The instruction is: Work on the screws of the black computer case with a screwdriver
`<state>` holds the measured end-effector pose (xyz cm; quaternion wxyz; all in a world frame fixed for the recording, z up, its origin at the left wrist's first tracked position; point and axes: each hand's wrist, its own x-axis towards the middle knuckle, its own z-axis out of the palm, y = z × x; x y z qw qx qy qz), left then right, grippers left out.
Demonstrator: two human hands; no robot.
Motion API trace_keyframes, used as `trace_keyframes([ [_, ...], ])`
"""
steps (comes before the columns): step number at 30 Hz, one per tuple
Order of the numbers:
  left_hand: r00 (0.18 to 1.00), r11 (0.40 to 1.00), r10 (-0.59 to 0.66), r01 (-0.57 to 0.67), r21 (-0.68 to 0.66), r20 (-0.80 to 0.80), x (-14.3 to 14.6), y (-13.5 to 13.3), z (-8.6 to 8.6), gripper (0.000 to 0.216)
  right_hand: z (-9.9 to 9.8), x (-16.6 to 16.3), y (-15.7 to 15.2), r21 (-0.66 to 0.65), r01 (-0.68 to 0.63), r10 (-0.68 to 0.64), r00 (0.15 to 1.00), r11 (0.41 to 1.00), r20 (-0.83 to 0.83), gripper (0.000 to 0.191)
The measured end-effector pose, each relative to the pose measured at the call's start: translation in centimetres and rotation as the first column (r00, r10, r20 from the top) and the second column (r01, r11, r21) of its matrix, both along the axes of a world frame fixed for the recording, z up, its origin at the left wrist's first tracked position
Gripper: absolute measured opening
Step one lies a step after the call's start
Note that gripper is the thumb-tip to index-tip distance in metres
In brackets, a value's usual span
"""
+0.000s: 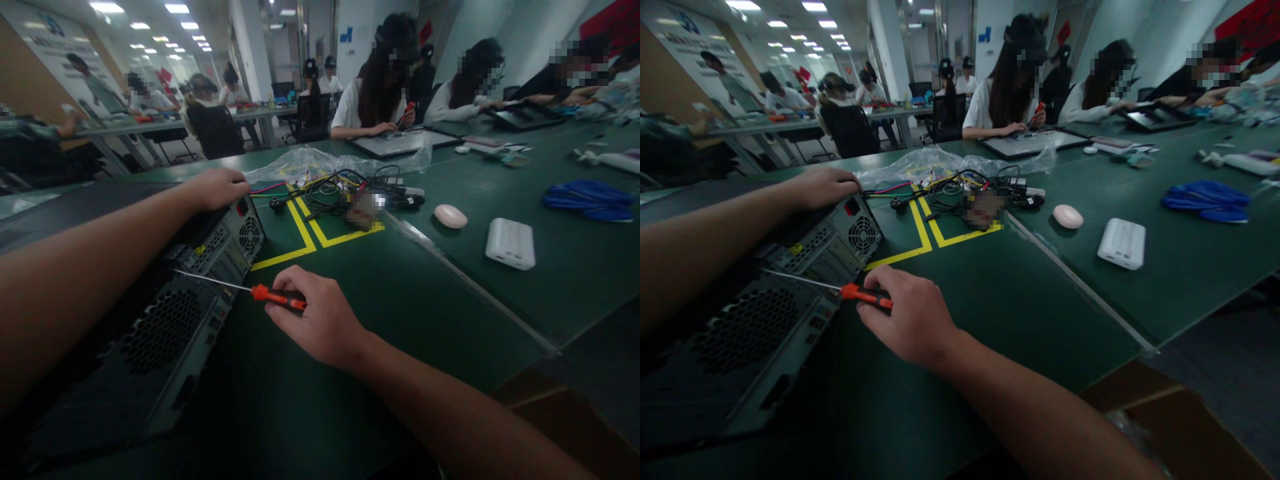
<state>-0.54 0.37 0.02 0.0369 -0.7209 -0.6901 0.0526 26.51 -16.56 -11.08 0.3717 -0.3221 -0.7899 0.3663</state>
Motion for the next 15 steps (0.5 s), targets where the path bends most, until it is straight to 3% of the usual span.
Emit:
trace_keyframes([
  [15,1.0,1.0,0.007,-0.007,0.009,0.03,0.08,-0.08,-0.01,0.078,0.05,0.04,-0.01,0.007,0.003,-0.003,1.0,1.0,-0.003,0.014],
])
